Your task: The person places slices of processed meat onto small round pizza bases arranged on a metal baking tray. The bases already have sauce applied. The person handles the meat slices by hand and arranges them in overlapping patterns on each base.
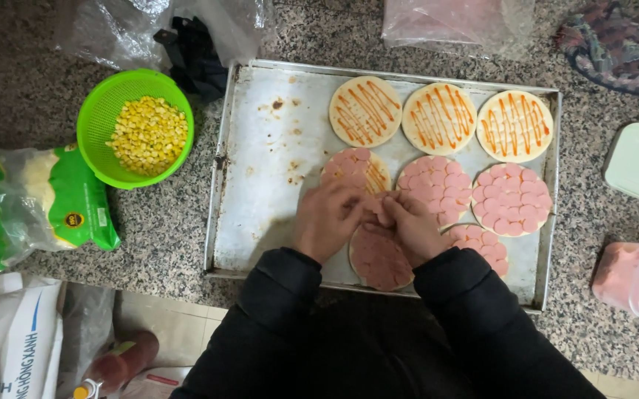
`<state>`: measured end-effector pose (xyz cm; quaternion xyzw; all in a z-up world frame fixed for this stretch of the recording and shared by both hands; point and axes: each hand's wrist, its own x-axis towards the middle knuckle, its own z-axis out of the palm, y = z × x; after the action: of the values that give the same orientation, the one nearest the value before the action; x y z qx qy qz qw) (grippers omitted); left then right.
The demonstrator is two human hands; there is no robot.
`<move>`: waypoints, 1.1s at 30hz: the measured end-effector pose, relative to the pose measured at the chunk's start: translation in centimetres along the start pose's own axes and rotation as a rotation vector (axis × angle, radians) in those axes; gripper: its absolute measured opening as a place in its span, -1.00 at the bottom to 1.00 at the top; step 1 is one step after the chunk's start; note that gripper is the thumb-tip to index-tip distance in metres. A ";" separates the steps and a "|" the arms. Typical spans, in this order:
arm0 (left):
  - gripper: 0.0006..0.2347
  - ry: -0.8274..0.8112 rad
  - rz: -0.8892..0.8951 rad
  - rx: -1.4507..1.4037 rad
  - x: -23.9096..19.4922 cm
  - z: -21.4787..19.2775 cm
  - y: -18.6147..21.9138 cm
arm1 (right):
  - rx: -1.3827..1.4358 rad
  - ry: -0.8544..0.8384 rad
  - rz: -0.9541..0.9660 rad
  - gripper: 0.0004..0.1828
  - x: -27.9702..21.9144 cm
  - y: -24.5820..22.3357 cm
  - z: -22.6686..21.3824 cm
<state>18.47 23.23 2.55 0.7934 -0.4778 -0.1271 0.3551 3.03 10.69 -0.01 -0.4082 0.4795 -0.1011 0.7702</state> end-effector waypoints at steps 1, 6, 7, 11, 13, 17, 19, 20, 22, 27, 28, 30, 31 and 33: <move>-0.86 0.000 -0.001 0.000 0.0 0.1 -1.5 | 0.000 -0.001 0.001 -0.67 0.0 -0.5 -0.1; -0.80 0.167 -0.330 0.115 1.0 0.5 -8.4 | 0.041 0.070 0.003 -0.68 -1.4 -2.9 -0.1; -0.80 0.167 -0.331 0.114 1.3 0.8 -8.3 | 0.039 0.070 0.004 -0.68 -1.5 -3.1 -0.1; -0.74 0.033 -0.288 0.029 2.7 2.0 -7.1 | 0.063 0.059 0.004 -0.73 -1.4 -2.8 0.1; -0.75 -0.020 -0.237 0.042 3.2 2.2 -6.3 | 0.066 0.063 0.003 -0.72 -1.2 -2.4 0.0; -0.79 0.038 -0.205 0.250 3.4 3.0 -6.6 | 0.012 0.060 -0.022 -0.65 -1.2 -2.2 -0.1; -0.80 0.113 -0.169 0.328 3.4 3.4 -6.8 | 0.001 0.046 -0.030 -0.64 -1.2 -2.2 -0.2; -0.80 0.127 -0.144 0.375 3.4 3.1 -6.5 | 0.004 0.041 -0.039 -0.67 -1.1 -2.2 -0.2; -0.80 0.142 -0.118 0.423 3.4 3.0 -6.3 | 0.008 0.036 -0.048 -0.68 -1.2 -2.3 0.0; -0.83 0.165 -0.086 0.457 3.2 3.4 -6.6 | -0.015 0.015 -0.042 -0.75 -1.3 -2.5 0.1; -0.83 0.166 -0.086 0.457 3.0 2.5 -5.5 | -0.015 0.014 -0.043 -0.75 -1.5 -2.8 0.6; -0.85 0.141 -0.158 0.302 2.4 0.9 -3.2 | 0.007 0.044 -0.018 -0.79 -2.1 -3.5 1.3; -0.85 0.141 -0.156 0.303 2.3 -0.5 -0.9 | 0.008 0.044 -0.020 -0.79 -1.8 -3.2 1.4; -0.78 0.091 -0.080 -0.171 1.8 -3.2 3.5 | 0.029 0.032 -0.008 -0.80 -1.2 -2.7 1.7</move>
<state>18.81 22.07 7.53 0.7837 -0.4166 -0.1454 0.4372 4.46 10.54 3.07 -0.3970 0.4887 -0.1177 0.7679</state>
